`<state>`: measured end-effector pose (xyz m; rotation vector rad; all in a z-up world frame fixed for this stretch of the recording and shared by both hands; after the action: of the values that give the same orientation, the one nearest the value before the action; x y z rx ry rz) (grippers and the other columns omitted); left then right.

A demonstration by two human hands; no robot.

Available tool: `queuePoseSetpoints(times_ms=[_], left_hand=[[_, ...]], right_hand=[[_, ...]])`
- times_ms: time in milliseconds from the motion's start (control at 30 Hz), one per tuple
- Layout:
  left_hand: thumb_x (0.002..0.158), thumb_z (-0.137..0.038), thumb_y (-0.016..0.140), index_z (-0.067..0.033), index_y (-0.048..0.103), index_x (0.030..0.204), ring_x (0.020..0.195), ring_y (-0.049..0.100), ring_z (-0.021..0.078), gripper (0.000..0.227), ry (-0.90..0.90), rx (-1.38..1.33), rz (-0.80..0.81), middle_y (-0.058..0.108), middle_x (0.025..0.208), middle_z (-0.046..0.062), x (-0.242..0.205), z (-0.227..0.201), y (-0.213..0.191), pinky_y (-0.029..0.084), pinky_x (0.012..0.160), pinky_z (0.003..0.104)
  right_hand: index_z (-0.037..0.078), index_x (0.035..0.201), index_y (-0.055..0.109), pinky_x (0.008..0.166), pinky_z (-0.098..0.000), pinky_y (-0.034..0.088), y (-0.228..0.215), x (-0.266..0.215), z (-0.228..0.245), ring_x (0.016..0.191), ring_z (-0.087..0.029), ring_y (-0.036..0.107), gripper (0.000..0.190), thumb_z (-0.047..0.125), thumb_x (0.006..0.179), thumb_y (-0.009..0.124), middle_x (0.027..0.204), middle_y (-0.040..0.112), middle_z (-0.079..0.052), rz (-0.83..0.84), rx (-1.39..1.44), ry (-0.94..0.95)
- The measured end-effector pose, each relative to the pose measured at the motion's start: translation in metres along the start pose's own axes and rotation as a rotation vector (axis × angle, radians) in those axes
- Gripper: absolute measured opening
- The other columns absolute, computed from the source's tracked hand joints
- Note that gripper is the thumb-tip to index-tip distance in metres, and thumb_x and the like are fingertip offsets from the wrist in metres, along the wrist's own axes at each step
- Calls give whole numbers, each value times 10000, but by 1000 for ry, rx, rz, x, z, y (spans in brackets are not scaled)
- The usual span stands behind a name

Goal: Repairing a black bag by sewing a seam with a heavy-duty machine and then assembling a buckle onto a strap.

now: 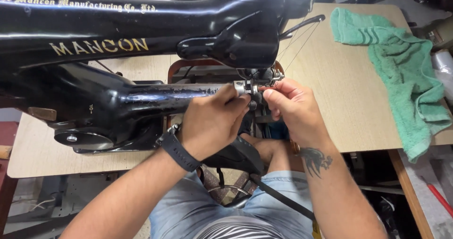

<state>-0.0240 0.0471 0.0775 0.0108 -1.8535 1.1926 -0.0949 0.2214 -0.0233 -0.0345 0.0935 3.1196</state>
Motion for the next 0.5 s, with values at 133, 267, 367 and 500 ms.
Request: queuePoseSetpoints(times_ms=[133,267,367,500], left_hand=[[898,-220,778,-139,787,994,542,659,246,126,-106,-77,-6,552,834,-18,-13,10,13,551,488,359],[889,-225,797,-157,779,1108,569,683,252,230,-207,-127,-74,580,830,-22,-21,17,20,556,482,353],[877,-180,802,-173,801,1128,510,651,229,251,-165,-25,-72,588,793,-24,-18,4,14,531,437,334],[906,-118,767,-169,805,1188,512,621,182,290,-99,30,-80,567,813,-26,-22,4,10,557,503,285]], right_hand=[[11,1010,799,425,-223,465,20,-10,32,505,-56,515,124,87,913,798,572,593,-56,100,-197,-94],[-25,974,764,431,-221,419,21,-10,17,488,-65,455,99,68,942,750,541,493,-24,113,-121,-45],[-21,939,725,417,-227,421,21,-10,-2,468,-76,442,134,111,949,745,552,448,-1,65,68,38],[-1,913,696,398,-245,398,15,-9,-34,471,-72,378,137,129,947,724,568,359,40,45,209,154]])
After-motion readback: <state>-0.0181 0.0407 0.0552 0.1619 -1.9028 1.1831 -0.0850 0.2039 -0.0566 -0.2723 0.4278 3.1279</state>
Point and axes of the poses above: each hand's wrist, its own x-axis towards the middle knuckle, its own y-axis out of the palm, z = x × y, the point moved 10 cm from there along x, towards the middle knuckle
